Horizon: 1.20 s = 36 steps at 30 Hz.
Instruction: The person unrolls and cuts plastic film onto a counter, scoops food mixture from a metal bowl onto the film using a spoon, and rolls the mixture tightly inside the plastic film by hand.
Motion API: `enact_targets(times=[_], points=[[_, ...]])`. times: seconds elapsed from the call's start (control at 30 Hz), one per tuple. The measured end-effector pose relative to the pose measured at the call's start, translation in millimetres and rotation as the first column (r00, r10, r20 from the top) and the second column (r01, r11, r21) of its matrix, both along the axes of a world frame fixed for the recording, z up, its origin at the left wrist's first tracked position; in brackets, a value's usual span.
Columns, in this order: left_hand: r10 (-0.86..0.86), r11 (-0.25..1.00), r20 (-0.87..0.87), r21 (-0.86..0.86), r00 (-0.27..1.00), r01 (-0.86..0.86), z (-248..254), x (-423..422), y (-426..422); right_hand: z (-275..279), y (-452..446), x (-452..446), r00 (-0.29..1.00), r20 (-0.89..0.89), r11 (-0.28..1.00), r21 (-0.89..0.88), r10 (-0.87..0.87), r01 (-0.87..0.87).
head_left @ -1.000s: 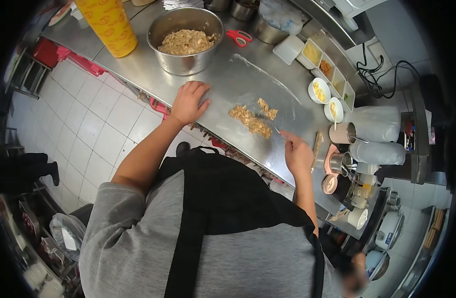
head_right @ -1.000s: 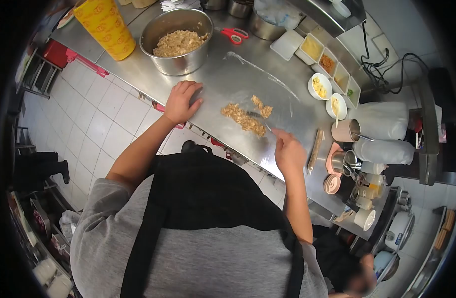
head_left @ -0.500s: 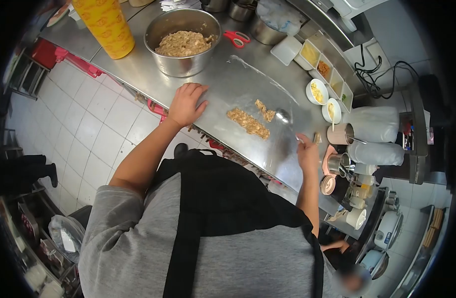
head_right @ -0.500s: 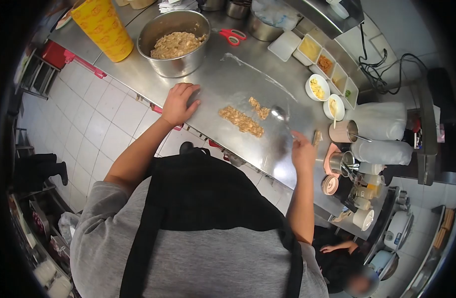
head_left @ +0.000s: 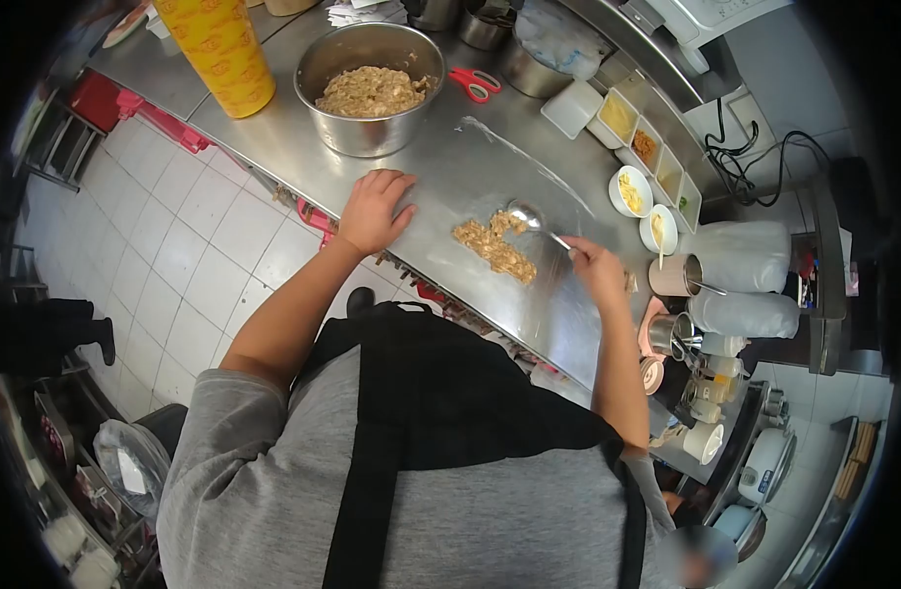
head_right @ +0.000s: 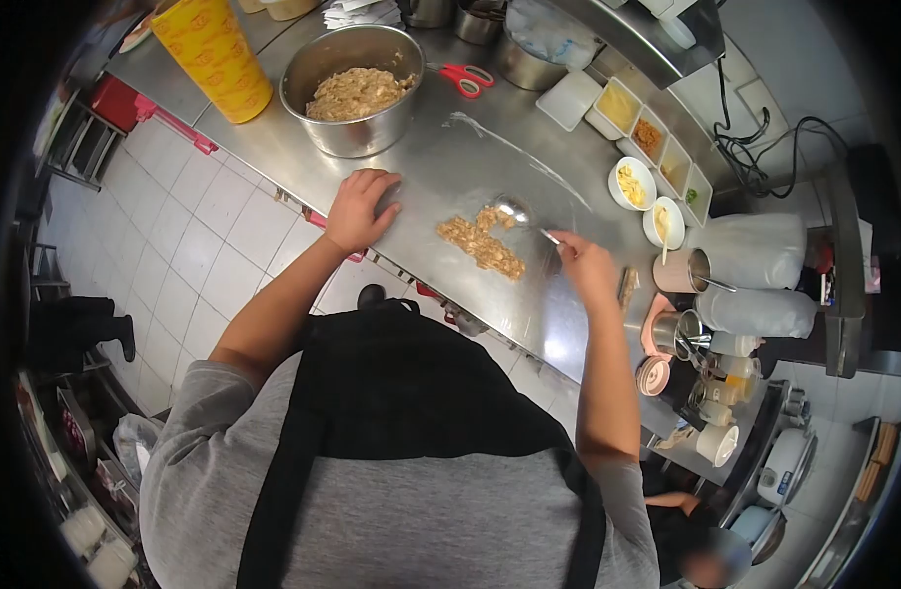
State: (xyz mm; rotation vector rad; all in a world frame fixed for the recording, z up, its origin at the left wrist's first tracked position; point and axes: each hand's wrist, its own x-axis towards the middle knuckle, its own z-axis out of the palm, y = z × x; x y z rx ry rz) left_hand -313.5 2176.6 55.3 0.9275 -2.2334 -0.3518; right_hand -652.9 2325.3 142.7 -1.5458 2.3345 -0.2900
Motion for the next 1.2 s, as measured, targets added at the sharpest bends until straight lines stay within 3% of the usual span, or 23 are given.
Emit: enact_targets(times=[0.07, 0.17, 0.27, 0.37, 0.47, 0.57, 0.77, 0.87, 0.97, 1.1, 1.2], points=[[-0.002, 1.000, 0.000, -0.004, 1.000, 0.002, 0.1, -0.4, 0.1, -3.5, 9.1, 12.0, 0.998, 0.051, 0.999, -0.001, 0.035, -0.035], [-0.006, 1.000, 0.006, 0.014, 1.000, 0.005, 0.4, 0.2, 0.5, -13.1, 12.6, 5.6, 0.940, 0.342, 0.999, 0.048, -0.010, -0.007], [0.000, 1.000, 0.015, 0.019, 1.000, 0.000, 2.8, 0.3, 0.3, -11.5, 14.6, -12.4, 0.815, 0.579, 0.999, -0.030, -0.001, 0.023], [-0.004, 1.000, 0.013, -0.003, 1.000, 0.004, 2.0, 0.1, 1.8, -4.7, 8.1, -18.3, 0.895, 0.445, 0.999, -0.022, -0.030, 0.044], [-0.007, 1.000, 0.007, -0.010, 1.000, 0.007, 0.6, 0.8, 0.2, 8.8, -5.0, -1.6, 0.985, 0.164, 0.998, 0.015, -0.055, 0.053], [-0.011, 1.000, 0.002, 0.009, 1.000, 0.011, -0.6, 0.6, 0.1, -15.6, -13.2, 3.4, 0.993, 0.119, 0.994, -0.110, 0.008, 0.005], [-0.010, 1.000, 0.005, 0.000, 1.000, 0.010, -0.4, 1.9, 0.1, -7.0, -0.8, 8.9, 0.887, 0.461, 0.995, 0.078, 0.025, -0.069], [-0.015, 1.000, 0.007, 0.007, 1.000, 0.015, -0.9, 1.6, 0.3, -23.5, -1.3, -15.9, 0.743, 0.668, 0.995, 0.045, 0.039, -0.092], [-0.012, 1.000, 0.013, 0.003, 1.000, 0.012, 0.6, 1.8, -0.2, 33.5, -9.5, 11.8, 0.772, 0.635, 0.999, 0.050, -0.045, 0.017], [-0.007, 1.000, 0.024, 0.011, 1.000, 0.006, 1.3, 1.9, 0.4, 99.4, -39.6, 57.4, 0.808, 0.571, 0.952, -0.304, 0.148, 0.041], [-0.007, 1.000, 0.023, 0.021, 1.000, 0.007, 2.3, 2.5, 1.0, 114.1, -79.9, 104.5, 0.859, 0.398, 0.786, -0.619, 0.323, -0.009]])
